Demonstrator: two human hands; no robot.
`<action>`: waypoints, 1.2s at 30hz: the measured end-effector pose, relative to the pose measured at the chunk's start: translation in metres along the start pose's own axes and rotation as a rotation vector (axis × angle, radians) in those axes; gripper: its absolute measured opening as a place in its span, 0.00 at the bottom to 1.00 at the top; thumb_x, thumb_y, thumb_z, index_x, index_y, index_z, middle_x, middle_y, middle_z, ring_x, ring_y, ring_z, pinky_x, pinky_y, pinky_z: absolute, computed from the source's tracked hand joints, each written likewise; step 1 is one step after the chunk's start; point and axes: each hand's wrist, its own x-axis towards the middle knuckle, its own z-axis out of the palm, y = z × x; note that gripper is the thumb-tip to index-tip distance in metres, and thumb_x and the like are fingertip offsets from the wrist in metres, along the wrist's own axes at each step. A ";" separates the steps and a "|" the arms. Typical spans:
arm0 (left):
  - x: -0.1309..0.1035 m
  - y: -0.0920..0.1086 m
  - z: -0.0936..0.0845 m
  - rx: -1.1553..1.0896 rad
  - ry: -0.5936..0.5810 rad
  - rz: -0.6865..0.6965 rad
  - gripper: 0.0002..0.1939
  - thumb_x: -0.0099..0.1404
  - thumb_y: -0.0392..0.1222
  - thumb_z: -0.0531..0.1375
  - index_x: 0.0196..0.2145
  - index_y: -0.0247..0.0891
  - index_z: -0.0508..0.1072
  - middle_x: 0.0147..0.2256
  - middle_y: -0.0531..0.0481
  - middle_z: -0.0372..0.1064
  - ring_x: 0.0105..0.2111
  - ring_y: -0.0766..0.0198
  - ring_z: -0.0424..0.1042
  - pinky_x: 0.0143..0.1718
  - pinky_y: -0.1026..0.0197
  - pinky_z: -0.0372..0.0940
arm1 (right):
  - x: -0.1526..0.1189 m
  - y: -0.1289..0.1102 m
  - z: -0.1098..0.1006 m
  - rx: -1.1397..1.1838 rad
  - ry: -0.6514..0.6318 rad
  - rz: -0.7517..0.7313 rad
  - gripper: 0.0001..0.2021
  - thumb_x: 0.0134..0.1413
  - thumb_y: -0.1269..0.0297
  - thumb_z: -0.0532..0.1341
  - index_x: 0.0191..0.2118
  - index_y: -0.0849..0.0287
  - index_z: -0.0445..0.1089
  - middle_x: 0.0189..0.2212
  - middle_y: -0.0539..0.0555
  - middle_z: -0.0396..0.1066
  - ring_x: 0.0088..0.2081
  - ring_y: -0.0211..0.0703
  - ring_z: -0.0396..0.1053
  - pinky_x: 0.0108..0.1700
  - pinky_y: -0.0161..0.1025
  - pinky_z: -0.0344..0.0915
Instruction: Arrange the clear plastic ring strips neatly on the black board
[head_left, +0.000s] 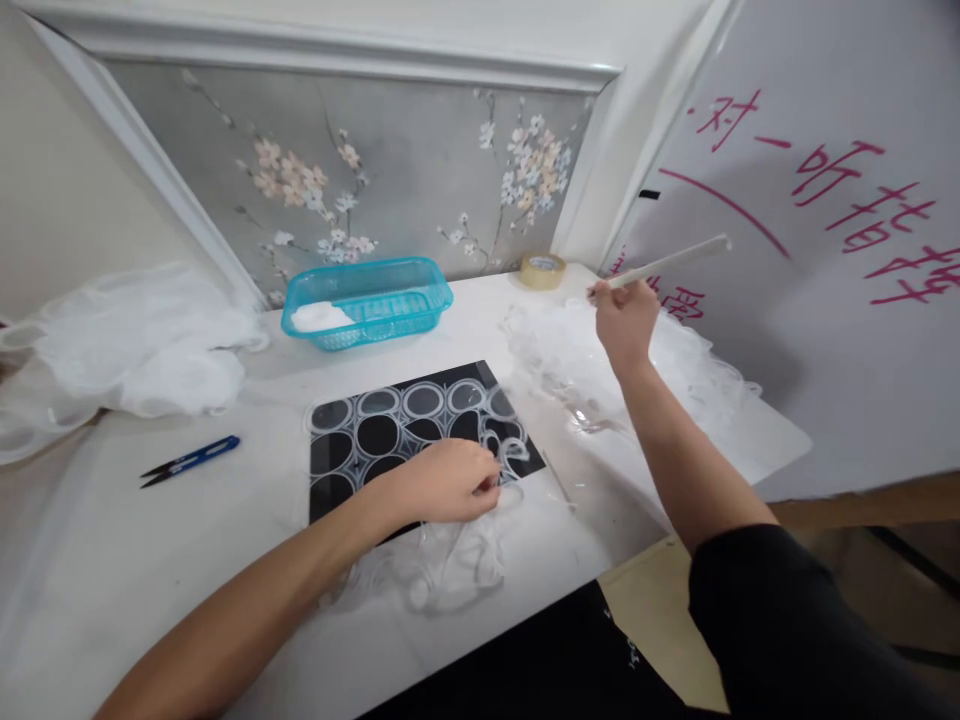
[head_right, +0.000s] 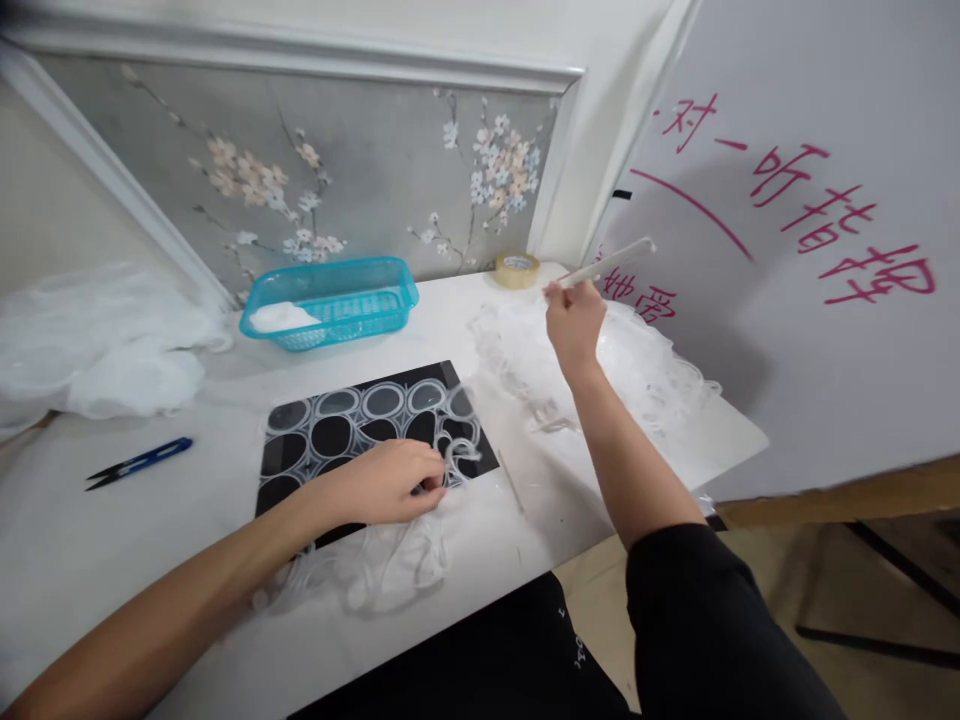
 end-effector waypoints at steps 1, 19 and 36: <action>-0.001 0.001 -0.006 -0.001 0.019 -0.013 0.11 0.62 0.39 0.56 0.22 0.37 0.66 0.24 0.53 0.67 0.26 0.64 0.67 0.28 0.64 0.59 | 0.000 -0.010 0.000 0.057 -0.037 0.002 0.06 0.58 0.65 0.54 0.32 0.60 0.63 0.35 0.60 0.73 0.37 0.40 0.70 0.43 0.41 0.62; -0.063 0.071 -0.119 -0.003 0.843 -0.334 0.13 0.65 0.41 0.61 0.47 0.49 0.72 0.44 0.52 0.69 0.44 0.61 0.69 0.47 0.58 0.66 | -0.099 -0.161 0.010 1.118 -0.985 0.160 0.05 0.55 0.64 0.64 0.30 0.58 0.73 0.30 0.51 0.76 0.32 0.35 0.74 0.37 0.34 0.72; -0.066 0.076 -0.126 -0.229 0.742 -0.362 0.07 0.66 0.42 0.60 0.36 0.47 0.79 0.34 0.55 0.76 0.34 0.64 0.75 0.39 0.63 0.70 | -0.104 -0.160 0.009 1.180 -1.080 0.274 0.05 0.54 0.64 0.64 0.29 0.57 0.74 0.31 0.51 0.76 0.29 0.35 0.73 0.35 0.34 0.72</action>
